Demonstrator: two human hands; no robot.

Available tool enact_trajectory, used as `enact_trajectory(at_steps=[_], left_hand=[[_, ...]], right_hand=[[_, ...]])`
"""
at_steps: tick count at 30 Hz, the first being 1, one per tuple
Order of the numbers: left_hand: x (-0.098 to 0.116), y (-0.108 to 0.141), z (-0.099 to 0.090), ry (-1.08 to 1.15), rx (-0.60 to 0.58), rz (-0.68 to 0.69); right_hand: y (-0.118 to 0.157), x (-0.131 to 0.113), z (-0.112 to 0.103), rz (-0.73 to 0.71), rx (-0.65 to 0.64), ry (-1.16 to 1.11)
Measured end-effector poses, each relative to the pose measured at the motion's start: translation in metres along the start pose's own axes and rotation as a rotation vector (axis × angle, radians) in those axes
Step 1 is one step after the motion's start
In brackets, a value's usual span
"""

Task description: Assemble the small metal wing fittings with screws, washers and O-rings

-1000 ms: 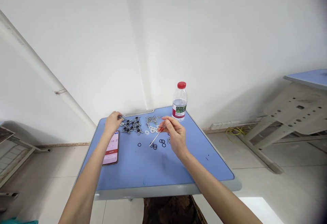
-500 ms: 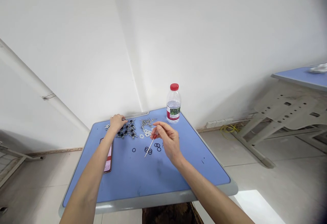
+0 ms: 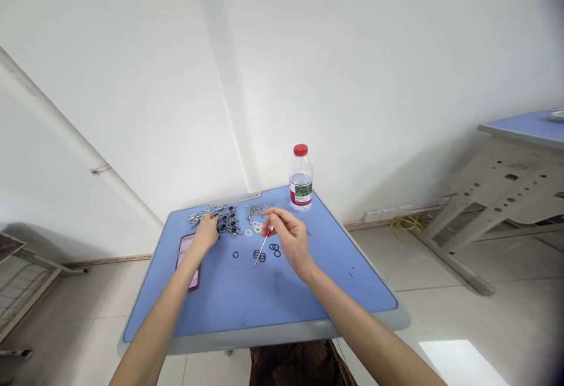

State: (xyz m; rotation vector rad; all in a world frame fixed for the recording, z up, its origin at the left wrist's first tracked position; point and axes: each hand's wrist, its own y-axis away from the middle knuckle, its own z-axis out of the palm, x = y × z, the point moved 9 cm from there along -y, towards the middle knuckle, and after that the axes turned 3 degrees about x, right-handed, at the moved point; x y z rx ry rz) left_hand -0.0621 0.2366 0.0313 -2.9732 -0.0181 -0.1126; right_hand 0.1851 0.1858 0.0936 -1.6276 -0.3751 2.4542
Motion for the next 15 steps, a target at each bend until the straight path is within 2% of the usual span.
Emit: enact_trajectory(at_steps=[9,15], left_hand=[[0.035,0.029,0.001,0.006,0.018,0.017],[0.042,0.032,-0.022,0.031,0.082,0.014]], right_hand=[[0.001,-0.001,0.006,-0.008,-0.042,0.026],[-0.002,-0.003,-0.002,-0.02,0.012,0.002]])
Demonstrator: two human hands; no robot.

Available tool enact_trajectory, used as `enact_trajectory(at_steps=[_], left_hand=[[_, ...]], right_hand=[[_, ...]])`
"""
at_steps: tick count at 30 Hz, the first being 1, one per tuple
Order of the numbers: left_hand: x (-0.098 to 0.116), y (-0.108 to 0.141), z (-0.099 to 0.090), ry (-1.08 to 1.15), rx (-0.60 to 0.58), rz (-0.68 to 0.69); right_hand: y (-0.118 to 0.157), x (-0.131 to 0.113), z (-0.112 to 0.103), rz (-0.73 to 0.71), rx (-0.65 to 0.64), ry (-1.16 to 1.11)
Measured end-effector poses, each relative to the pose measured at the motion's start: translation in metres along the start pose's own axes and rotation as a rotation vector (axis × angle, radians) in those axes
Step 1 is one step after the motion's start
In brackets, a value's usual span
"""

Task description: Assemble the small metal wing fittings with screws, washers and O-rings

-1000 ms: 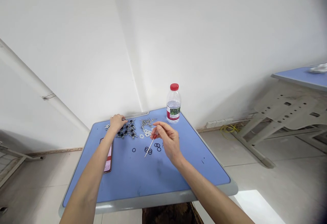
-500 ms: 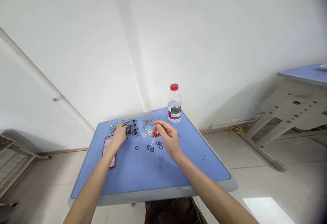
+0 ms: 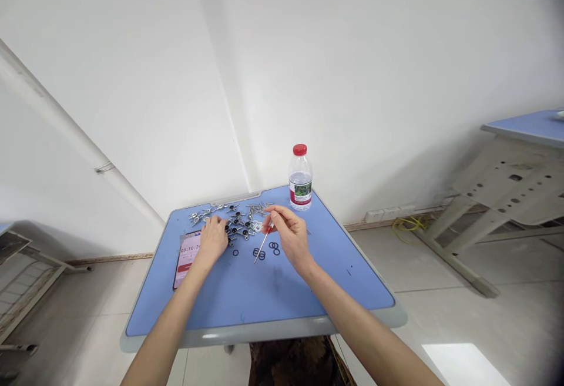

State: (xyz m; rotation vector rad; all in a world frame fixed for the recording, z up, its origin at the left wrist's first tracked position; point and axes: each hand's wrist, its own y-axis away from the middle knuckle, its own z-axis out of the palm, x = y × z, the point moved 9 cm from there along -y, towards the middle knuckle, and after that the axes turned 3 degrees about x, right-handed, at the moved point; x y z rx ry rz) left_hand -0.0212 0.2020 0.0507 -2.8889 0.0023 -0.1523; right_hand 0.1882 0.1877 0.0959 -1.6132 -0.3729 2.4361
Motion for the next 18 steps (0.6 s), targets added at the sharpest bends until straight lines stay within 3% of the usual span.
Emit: enact_trajectory(at_steps=[3,6,11,18], left_hand=[[0.013,-0.01,-0.002,0.039,0.02,0.04],[0.025,-0.028,0.007,0.075,0.011,0.061],[0.02,-0.057,0.021,0.087,-0.001,0.029],[0.009,-0.043,0.028,0.106,-0.083,0.078]], right_hand=[[-0.003,-0.001,-0.005,-0.006,0.035,-0.02],[-0.005,-0.001,-0.007,-0.008,0.05,-0.023],[-0.005,0.003,-0.008,0.008,0.048,-0.037],[-0.004,-0.002,-0.008,0.004,0.055,-0.048]])
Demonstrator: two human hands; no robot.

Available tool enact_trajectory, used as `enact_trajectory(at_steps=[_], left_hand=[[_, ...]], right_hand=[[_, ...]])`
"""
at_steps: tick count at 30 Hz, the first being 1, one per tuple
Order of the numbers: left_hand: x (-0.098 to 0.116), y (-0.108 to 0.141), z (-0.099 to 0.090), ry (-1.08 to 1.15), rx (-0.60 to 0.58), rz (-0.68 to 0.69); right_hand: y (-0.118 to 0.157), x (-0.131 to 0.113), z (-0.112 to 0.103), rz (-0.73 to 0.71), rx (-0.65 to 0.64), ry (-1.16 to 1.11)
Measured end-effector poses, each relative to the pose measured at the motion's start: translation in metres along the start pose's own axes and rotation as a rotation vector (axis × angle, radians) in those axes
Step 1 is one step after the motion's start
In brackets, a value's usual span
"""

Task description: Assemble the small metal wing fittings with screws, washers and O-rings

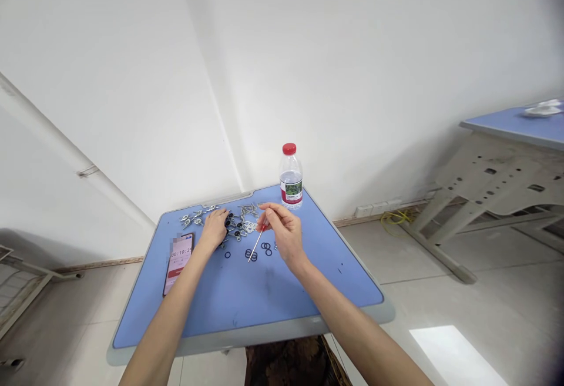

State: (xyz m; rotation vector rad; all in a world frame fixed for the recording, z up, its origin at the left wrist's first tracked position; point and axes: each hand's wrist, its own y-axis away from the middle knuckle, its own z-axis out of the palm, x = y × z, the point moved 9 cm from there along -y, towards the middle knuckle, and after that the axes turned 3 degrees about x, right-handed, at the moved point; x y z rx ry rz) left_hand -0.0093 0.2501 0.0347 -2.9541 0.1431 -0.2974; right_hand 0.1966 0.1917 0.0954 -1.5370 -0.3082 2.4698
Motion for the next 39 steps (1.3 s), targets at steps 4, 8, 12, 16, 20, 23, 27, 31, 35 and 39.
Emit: enact_trajectory(at_steps=[4,8,12,16,20,23,27,31,35,39], left_hand=[[0.003,0.016,-0.007,0.03,-0.003,0.021],[0.0,0.039,-0.03,0.039,0.072,-0.027],[0.002,0.078,-0.032,0.047,0.07,-0.062],[0.024,0.106,-0.016,0.05,0.087,-0.048],[0.051,0.113,-0.004,0.117,0.081,0.036],[0.05,0.111,-0.015,0.19,0.168,0.082],[0.023,0.107,-0.028,-0.007,0.268,0.005],[0.015,0.109,-0.021,-0.079,0.241,0.016],[0.019,0.119,-0.021,-0.093,0.254,0.012],[0.023,0.136,-0.025,-0.093,0.253,0.003]], right_hand=[[0.001,-0.001,0.001,0.004,-0.005,0.008],[0.0,0.0,0.001,0.013,0.001,0.032],[0.0,-0.001,0.001,0.007,0.001,0.03],[0.001,-0.003,0.003,-0.013,-0.012,0.038],[0.0,-0.001,0.002,-0.016,-0.009,0.049],[-0.002,0.002,0.0,-0.002,0.007,0.046],[-0.002,0.001,0.0,-0.001,0.004,0.063],[-0.001,-0.001,0.002,-0.016,-0.015,0.083],[0.001,0.01,0.009,0.032,-0.091,0.113],[0.003,0.019,0.015,0.053,-0.158,0.194]])
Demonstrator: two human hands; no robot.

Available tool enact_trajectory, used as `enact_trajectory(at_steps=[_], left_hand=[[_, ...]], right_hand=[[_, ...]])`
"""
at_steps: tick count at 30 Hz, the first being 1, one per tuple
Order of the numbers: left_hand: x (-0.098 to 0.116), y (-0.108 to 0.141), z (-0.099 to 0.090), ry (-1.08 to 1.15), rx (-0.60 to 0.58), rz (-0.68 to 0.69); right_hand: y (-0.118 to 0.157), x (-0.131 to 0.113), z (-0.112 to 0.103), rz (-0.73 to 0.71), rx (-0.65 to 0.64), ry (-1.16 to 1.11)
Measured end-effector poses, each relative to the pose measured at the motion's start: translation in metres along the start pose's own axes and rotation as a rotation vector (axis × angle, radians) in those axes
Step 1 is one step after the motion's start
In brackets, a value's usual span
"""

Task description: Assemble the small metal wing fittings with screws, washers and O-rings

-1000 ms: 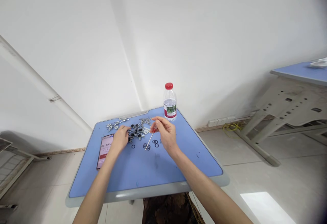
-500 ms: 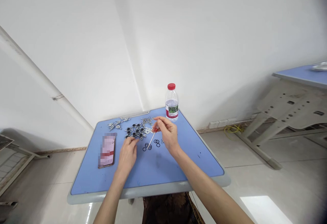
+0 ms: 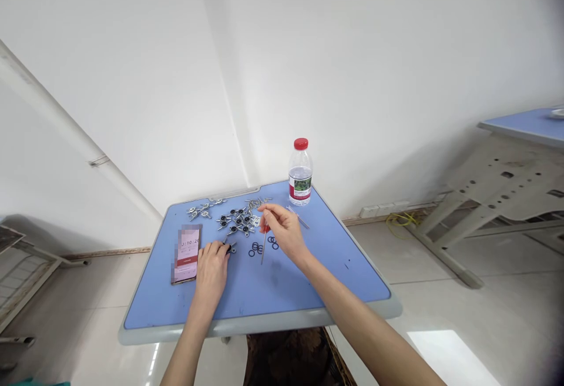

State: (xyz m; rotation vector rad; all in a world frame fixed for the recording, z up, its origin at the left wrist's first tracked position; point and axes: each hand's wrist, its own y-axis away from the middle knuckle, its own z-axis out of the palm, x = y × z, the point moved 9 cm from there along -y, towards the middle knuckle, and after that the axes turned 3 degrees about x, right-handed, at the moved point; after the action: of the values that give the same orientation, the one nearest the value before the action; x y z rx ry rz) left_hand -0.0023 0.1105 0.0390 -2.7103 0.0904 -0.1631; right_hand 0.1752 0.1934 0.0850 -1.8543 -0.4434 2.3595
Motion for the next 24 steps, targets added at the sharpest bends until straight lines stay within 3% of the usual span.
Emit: enact_trajectory(at_steps=[3,8,12,15,20,24], left_hand=[[0.0,0.016,-0.004,0.088,-0.009,-0.025],[-0.008,0.037,-0.006,0.364,0.026,-0.117],[-0.016,0.041,0.001,0.474,0.016,-0.215],[-0.016,0.04,0.007,0.516,-0.035,-0.232],[-0.015,0.038,0.006,0.539,-0.073,-0.204],[-0.018,0.034,0.006,0.522,-0.094,-0.155]], right_hand=[[0.0,0.012,0.008,0.076,-0.115,0.115],[0.017,0.041,0.036,0.252,-0.464,0.282],[0.032,0.053,0.049,0.261,-0.577,0.357],[0.031,0.057,0.047,0.233,-0.561,0.468],[0.015,0.049,0.032,0.131,-0.413,0.669],[0.012,0.046,0.029,0.103,-0.394,0.757]])
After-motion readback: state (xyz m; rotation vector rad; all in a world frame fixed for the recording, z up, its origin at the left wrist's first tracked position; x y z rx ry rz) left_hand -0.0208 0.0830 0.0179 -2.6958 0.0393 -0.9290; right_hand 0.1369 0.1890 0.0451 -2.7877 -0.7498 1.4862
